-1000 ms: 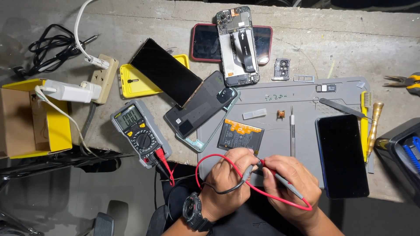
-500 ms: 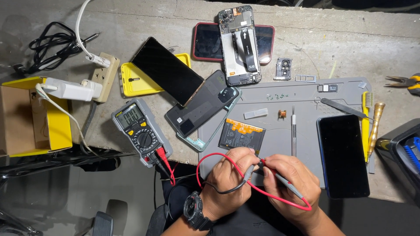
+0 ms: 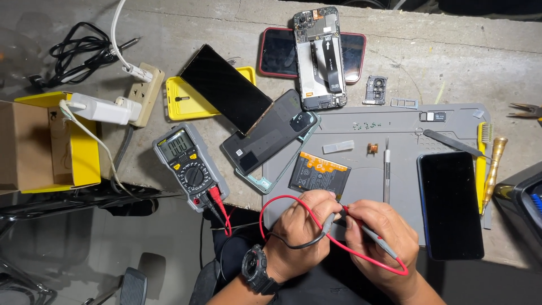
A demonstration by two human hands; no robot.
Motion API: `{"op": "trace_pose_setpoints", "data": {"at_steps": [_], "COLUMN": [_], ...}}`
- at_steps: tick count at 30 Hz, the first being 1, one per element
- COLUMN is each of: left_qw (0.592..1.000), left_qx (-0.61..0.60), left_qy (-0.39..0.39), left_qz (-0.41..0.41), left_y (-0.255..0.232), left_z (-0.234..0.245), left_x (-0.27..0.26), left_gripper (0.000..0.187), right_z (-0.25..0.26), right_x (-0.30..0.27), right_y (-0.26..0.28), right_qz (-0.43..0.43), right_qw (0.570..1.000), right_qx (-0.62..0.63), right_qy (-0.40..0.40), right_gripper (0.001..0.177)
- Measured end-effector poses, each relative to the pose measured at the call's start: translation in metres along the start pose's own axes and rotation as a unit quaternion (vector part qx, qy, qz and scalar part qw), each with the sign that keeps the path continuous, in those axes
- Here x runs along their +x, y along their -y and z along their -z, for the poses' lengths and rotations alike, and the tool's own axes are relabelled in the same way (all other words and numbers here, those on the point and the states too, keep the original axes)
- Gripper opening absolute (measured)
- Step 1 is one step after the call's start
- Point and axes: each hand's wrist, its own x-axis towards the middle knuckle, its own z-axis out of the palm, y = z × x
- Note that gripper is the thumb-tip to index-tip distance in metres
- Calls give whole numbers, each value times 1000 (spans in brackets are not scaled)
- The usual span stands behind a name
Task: The person uses a precision screwdriver to scrape a contact point on a smartphone battery. They then use a multimeter with red and black probes to test the electrical continuity of the battery terminals.
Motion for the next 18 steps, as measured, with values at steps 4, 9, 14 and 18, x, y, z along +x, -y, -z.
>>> {"op": "trace_pose_setpoints", "data": {"at_steps": [4, 9, 14, 18], "left_qw": [1000, 1000, 1000, 999], "left_qx": [5, 3, 0, 7], "left_qy": [-8, -8, -16, -21], "left_qz": [-6, -6, -23, -28], "left_y": [0, 0, 1, 3], "left_z": [-1, 0, 0, -2], "left_x": [0, 1, 0, -2], "left_gripper": [15, 16, 21, 20], "right_z": [0, 0, 0, 0], "right_x": [0, 0, -2, 1], "right_y": [0, 1, -1, 2], "right_qz": [1, -8, 1, 10], "right_qw": [1000, 1000, 1000, 1000], "right_qx": [-3, -6, -9, -10], "right_qy": [6, 7, 10, 5], "right_gripper": [11, 10, 12, 12]}}
